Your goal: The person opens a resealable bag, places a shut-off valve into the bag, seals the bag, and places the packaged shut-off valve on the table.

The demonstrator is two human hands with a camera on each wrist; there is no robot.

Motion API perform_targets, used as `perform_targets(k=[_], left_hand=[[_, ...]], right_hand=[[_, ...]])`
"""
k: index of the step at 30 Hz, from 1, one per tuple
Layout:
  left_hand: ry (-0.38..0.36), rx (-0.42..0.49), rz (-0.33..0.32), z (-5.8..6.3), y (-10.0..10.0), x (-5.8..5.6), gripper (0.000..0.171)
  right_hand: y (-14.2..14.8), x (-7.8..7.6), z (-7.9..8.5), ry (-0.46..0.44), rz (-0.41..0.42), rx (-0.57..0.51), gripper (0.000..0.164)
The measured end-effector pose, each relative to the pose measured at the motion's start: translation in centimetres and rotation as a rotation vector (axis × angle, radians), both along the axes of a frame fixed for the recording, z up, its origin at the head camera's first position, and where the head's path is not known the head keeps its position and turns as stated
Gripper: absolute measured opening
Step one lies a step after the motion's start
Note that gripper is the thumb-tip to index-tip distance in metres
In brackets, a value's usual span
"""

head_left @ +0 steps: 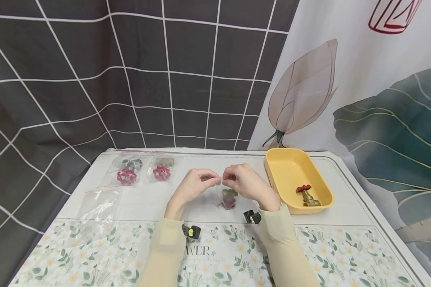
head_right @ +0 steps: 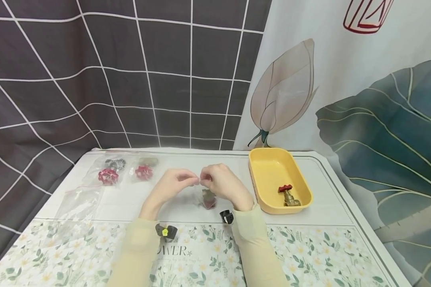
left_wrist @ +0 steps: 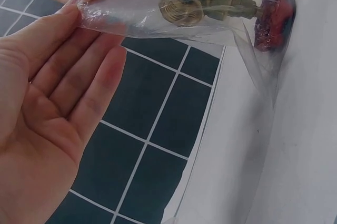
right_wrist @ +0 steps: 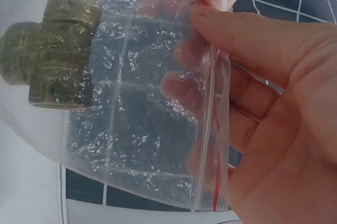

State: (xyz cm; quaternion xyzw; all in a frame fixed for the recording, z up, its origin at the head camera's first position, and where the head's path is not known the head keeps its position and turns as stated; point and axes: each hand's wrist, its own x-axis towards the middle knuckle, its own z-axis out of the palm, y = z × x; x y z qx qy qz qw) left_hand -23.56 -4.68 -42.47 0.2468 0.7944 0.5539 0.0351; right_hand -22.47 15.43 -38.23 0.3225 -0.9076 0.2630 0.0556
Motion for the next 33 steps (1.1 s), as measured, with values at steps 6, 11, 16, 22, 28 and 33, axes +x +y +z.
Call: perform_targets(k=[6,11,16,22,28,33], left_hand=[[0.011,-0.018,-0.023,2.0,0.1,1.0,0.013],[0.007,-0.006,-0.015,0.1,0.0,-0.1,0.015],[0.009,-0.001,-0.012,-0.3,0.0,-0.2,0.016],[0.043,-0.002,-0.019,-0.1,0.1,-0.2,0.013],[0.094,0.001,-0.030,-0.2,0.3,-0.3,0.010],[0.112,-0.010,-0.018,-0.2,0.4,-0.3,0.009]], right_hand=[[0.1,-0.2,-0.1,-0.023,-0.001,-0.010,0.012],[-0.1,-0.1,-0.1,-0.030,-0.016,-0.002,0.012],[-0.1,-0.1,-0.1,-0.050,-0.031,0.010,0.011],[0.2,-0.3,-0.3,-0.074,-0.037,-0.022,0.012],[0.4,-0.3,-0.2,-0.087,-0.018,-0.067,0.015],[0.3,-0.3,-0.2,-0.100,-0.042,-0.047,0.014]])
